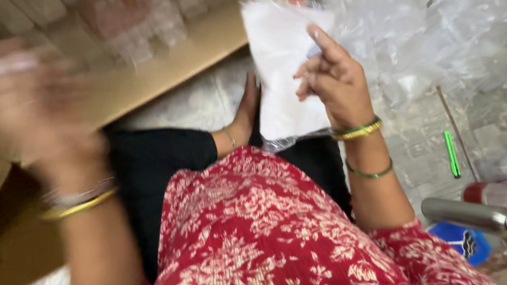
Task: The person sits on the floor in front of an open carton, pulls clear plastic boxes out of the carton, removes the plastic bags wrapped around them, and places the unwrapped boxes back into the carton. They handle the boxes one at a time, setting bags aside on the floor.
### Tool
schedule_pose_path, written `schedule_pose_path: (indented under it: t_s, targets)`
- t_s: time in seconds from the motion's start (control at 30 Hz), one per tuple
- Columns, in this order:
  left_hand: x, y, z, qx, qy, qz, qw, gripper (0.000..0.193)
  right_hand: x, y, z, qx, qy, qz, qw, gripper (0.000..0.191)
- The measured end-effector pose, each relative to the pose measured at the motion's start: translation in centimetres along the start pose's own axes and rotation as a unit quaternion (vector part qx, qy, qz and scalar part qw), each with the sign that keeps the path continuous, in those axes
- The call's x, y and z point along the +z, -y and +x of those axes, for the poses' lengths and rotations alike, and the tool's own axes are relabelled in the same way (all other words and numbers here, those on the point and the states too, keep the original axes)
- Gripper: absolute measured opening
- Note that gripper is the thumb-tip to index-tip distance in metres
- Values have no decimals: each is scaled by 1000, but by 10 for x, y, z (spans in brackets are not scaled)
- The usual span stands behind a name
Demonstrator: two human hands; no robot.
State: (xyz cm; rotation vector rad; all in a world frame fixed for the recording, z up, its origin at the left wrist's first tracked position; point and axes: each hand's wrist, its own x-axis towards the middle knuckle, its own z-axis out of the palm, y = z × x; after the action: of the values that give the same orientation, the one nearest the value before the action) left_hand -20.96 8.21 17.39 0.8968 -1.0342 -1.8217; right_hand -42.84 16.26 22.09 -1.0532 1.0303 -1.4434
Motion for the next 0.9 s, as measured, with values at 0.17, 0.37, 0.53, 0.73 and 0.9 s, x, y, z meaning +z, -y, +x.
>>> schedule_pose_path:
  t_s: [0.17, 0.37, 0.53, 0.73, 0.9]
  targets:
    - [-40, -24, -36, -27, 0, 12, 1000, 76, 43, 11, -4, 10, 22, -36, 999, 63]
    - [-41, 30, -21, 70, 75, -164, 981, 66, 57, 2, -16, 46, 50, 9, 998, 52]
    - [-30, 20, -40, 59, 77, -168, 981, 62, 58, -33, -13, 43, 77, -37, 995, 50]
    - [-34, 35, -38, 41, 81, -231, 969, 63, 76, -65, -4, -150, 42, -320, 935, 41]
    - [-29, 32, -42, 31, 107, -238, 965, 69, 89, -61, -4, -192, -19, -413, 890, 48]
